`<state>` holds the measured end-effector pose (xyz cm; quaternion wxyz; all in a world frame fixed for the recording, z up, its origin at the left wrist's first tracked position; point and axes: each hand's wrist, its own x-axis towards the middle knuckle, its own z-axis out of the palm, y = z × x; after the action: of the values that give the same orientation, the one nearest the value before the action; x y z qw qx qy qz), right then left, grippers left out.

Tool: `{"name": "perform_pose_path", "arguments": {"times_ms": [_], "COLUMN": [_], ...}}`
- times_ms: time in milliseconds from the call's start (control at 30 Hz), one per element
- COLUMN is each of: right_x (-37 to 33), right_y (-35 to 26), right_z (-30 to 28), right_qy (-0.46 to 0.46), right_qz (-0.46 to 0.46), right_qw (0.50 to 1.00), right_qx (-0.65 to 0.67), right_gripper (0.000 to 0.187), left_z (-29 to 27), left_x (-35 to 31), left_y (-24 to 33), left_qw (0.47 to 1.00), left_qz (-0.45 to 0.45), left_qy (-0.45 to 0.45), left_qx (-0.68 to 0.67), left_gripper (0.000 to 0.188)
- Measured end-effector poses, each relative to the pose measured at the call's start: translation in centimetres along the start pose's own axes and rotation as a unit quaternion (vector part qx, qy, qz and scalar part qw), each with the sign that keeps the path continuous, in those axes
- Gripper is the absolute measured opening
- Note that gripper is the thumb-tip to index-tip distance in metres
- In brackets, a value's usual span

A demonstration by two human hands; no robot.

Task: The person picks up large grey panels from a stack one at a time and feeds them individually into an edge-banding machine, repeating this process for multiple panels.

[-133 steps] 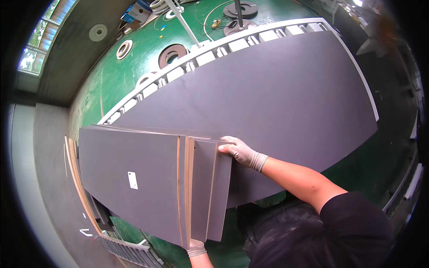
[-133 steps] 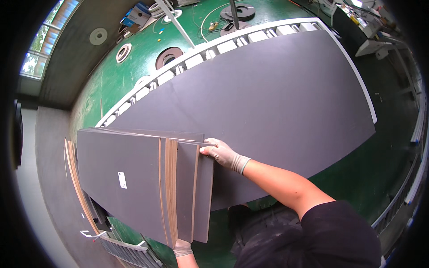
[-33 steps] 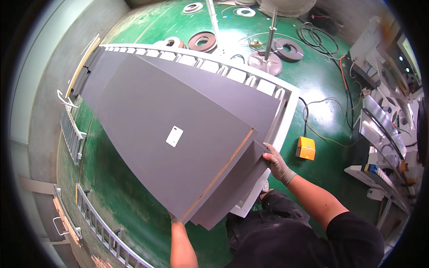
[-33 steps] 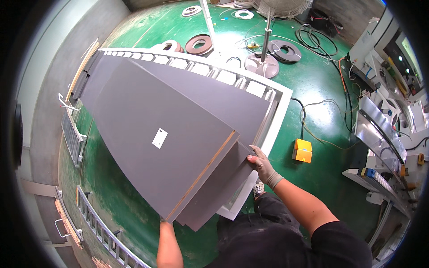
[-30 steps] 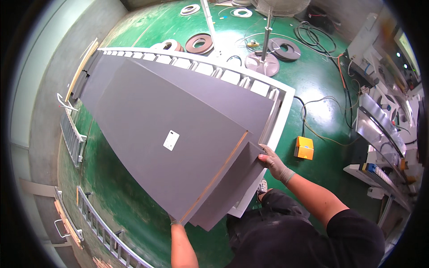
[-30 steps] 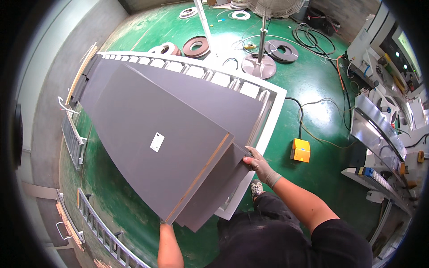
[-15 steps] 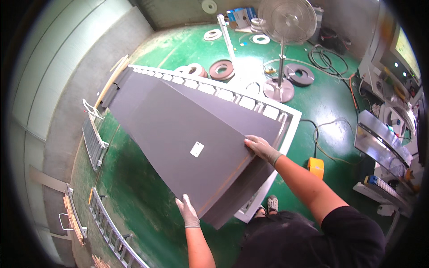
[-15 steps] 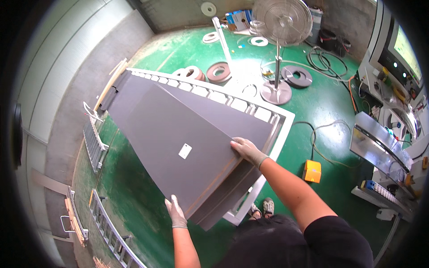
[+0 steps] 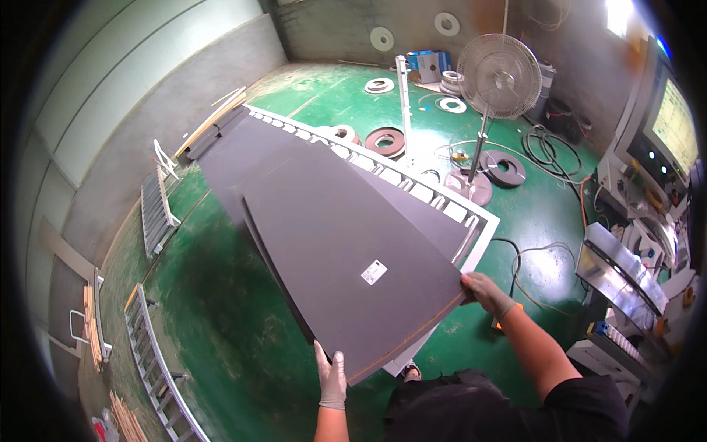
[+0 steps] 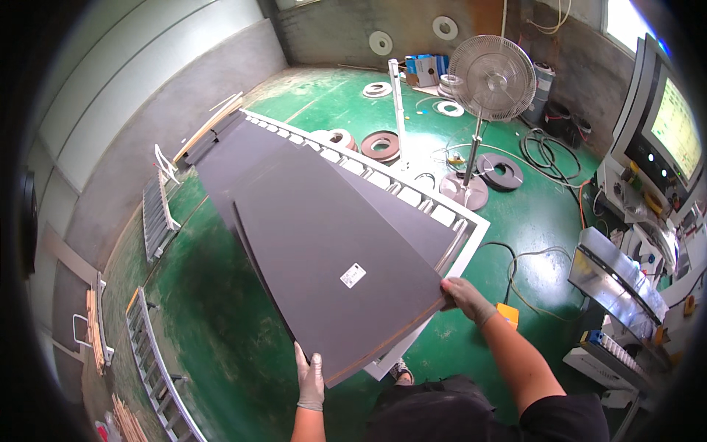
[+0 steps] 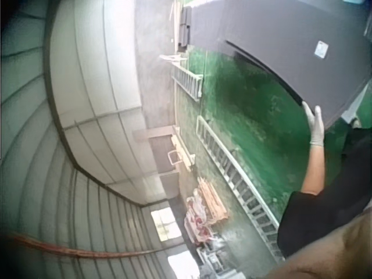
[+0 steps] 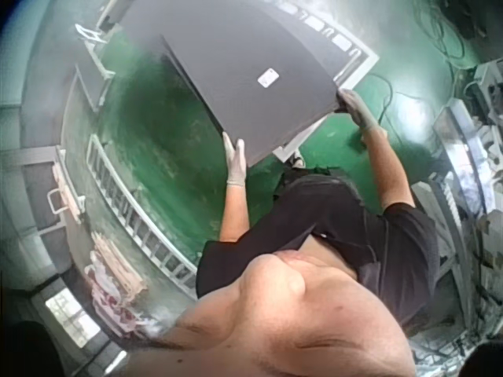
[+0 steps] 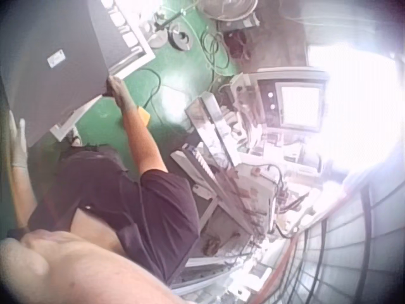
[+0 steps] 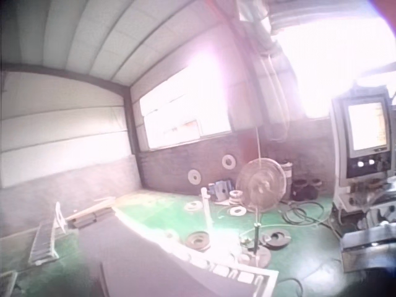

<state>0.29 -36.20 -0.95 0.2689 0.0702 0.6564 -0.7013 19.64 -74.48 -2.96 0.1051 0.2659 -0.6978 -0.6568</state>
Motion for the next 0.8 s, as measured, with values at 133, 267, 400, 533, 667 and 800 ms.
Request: {"name": "perform_pose_path", "arguments": {"times_ms": [133, 267, 400, 533, 667, 800], "right_x": [-5.2, -10.5, -15.0, -14.7, -9.8, -4.3], "right_y": [3.7, 7.1, 9.7, 12.1, 10.3, 5.3], "right_z": [0.5, 3.0, 8.2, 10.4, 9.4, 6.3], "right_qy": [-0.054, -0.173, -0.318, -0.473, -0.345, 0.004], "right_qz": [0.0, 0.077, 0.143, -0.038, 0.027, 0.012], "right_qw": [0.998, 0.981, 0.936, 0.853, 0.936, 0.972], "right_qx": [0.041, 0.03, -0.046, -0.218, -0.064, 0.235], "right_gripper": [0.04, 0.037, 0.04, 0.047, 0.045, 0.081], "left_z": [-2.0, -0.2, 4.7, 1.7, -4.0, -10.4], "left_x": [-4.1, -12.3, -18.9, -20.5, -22.7, -23.5], "left_y": [-1.2, -3.0, -1.9, -5.2, -3.6, -0.5], "left_qw": [0.932, 0.873, 0.857, 0.909, 0.948, 0.925], "left_qz": [-0.103, -0.158, -0.22, -0.167, -0.159, -0.279], "left_qy": [0.01, 0.128, -0.029, -0.012, 0.131, 0.196], "left_qx": [-0.348, -0.443, -0.465, -0.381, -0.243, -0.168], "left_gripper": [0.087, 0.088, 0.063, 0.066, 0.065, 0.066]}}
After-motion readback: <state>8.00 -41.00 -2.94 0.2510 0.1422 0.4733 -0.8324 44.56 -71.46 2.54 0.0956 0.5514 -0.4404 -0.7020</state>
